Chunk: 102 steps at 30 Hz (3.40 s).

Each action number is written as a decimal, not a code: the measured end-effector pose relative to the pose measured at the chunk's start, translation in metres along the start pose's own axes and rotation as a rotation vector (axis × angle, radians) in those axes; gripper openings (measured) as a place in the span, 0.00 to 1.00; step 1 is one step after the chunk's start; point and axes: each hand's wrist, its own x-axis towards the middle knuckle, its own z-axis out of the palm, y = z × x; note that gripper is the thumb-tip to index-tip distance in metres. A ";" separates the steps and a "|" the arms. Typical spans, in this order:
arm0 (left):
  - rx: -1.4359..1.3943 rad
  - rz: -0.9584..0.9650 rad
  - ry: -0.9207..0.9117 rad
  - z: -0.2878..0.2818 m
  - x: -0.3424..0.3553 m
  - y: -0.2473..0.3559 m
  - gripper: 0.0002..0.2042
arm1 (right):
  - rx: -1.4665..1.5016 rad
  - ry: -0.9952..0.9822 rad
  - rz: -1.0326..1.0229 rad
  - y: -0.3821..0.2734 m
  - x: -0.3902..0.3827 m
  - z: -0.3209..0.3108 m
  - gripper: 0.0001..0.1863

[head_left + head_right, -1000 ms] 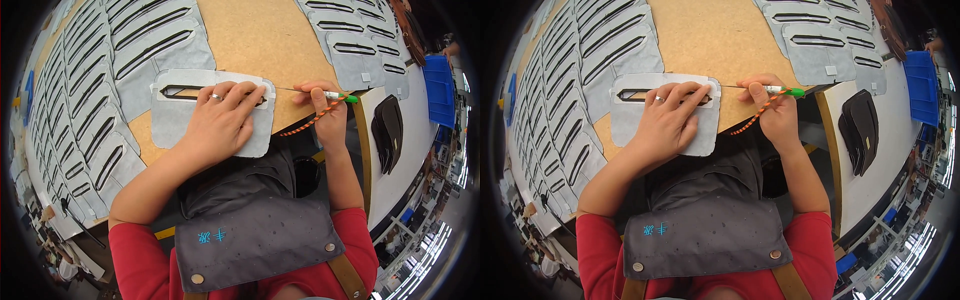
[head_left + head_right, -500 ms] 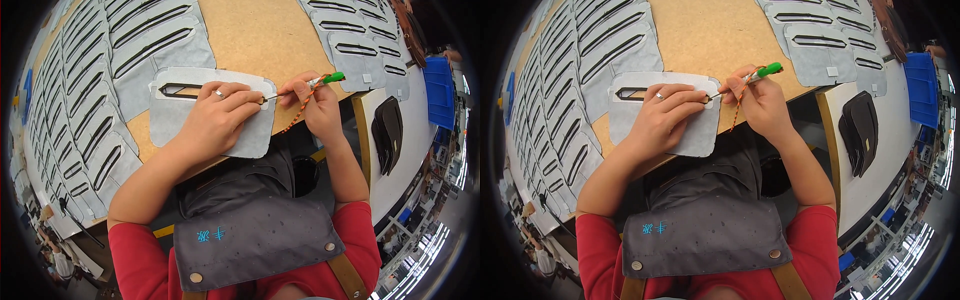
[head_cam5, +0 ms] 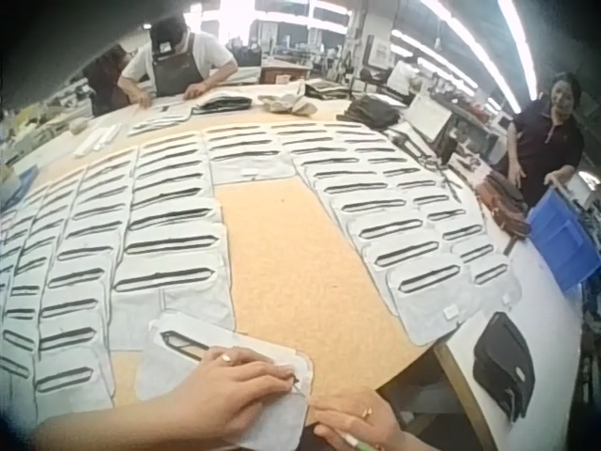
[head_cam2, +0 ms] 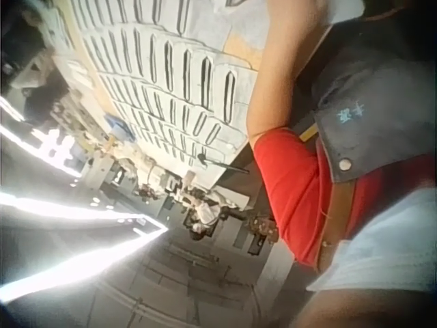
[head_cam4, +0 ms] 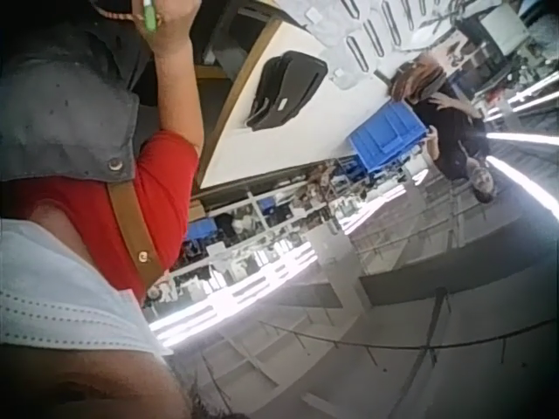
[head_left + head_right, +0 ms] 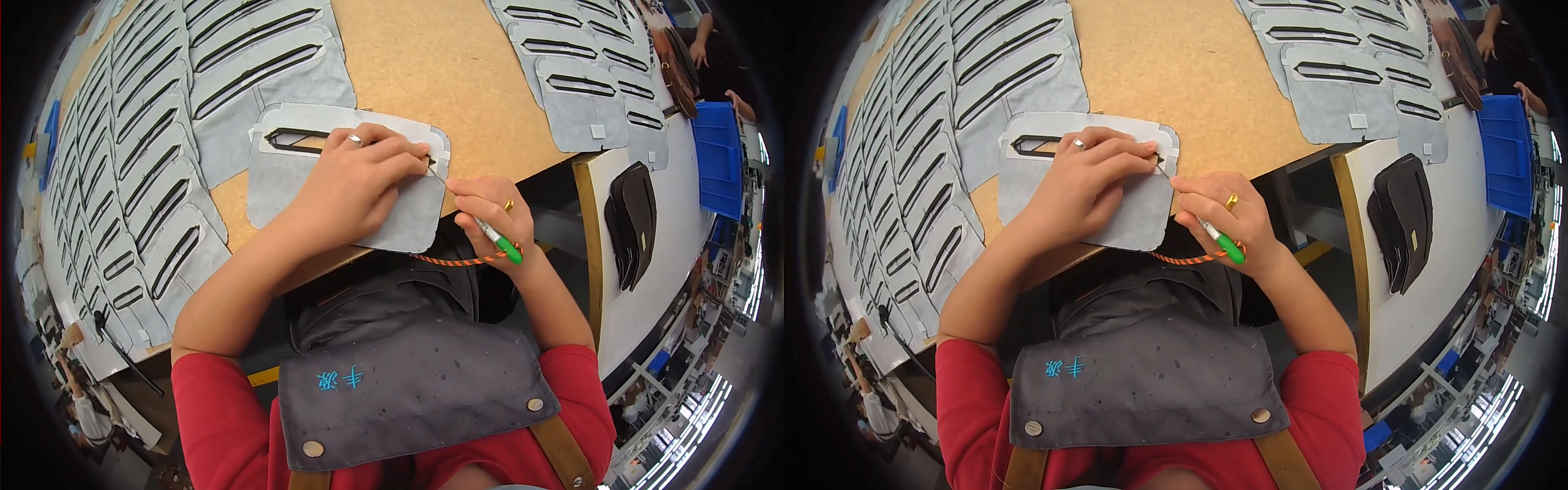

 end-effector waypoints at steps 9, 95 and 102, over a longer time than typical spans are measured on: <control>0.189 -0.258 -0.092 -0.034 0.024 -0.013 0.12 | 0.352 0.445 0.440 -0.020 -0.022 -0.035 0.10; 0.068 -0.088 0.163 0.018 -0.014 0.020 0.17 | 0.322 -0.086 0.299 0.001 0.030 -0.006 0.05; 0.084 -0.089 0.141 0.018 -0.014 0.021 0.18 | 0.214 -0.117 0.190 0.003 0.030 -0.008 0.08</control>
